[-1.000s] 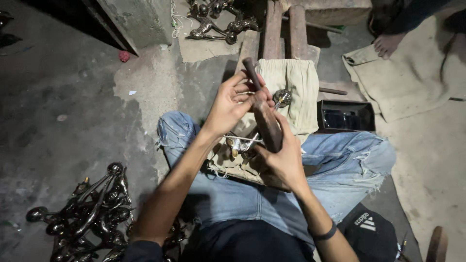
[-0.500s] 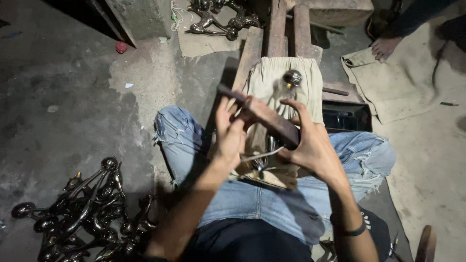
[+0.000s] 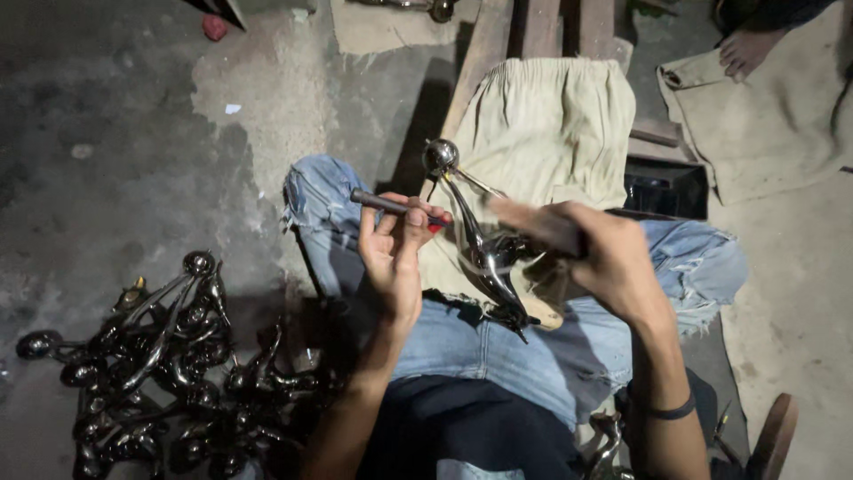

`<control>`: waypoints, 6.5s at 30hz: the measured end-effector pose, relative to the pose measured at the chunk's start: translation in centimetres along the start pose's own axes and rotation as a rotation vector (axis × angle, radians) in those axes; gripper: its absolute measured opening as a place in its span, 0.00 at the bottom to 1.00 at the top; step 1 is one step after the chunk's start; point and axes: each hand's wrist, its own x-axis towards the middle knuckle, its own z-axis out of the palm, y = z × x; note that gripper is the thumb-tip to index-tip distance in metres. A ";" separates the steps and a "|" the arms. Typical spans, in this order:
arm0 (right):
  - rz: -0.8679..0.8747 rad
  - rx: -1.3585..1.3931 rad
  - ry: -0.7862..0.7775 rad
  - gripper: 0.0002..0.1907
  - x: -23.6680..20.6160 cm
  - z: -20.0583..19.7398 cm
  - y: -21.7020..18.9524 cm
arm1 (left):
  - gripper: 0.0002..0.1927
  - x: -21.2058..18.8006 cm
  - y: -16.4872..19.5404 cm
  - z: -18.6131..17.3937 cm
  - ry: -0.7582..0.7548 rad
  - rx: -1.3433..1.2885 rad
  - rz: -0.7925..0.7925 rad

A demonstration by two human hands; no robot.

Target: The person sits on the floor polishing shiny metal animal figurines. They hold a figurine steady on a cloth-covered board, run a red-handled rotary polishing tool over its surface, and use a wooden block and brush to buff the metal, working on one figurine at a time.

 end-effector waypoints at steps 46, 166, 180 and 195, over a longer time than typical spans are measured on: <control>0.167 0.552 0.326 0.15 -8.7 3.9 1.0 | 0.08 -4.5 3.9 -1.4 -0.365 0.453 -0.178; 0.217 0.012 0.798 0.26 -12.1 6.5 2.6 | 0.25 9.8 -0.4 11.2 -1.811 1.068 0.146; 0.148 0.227 0.697 0.41 -10.6 1.4 3.3 | 0.12 9.2 -0.7 7.9 -1.575 1.044 0.216; -0.002 -0.344 0.417 0.35 -6.9 -2.3 -0.3 | 0.17 5.5 1.6 4.8 -0.950 0.797 0.280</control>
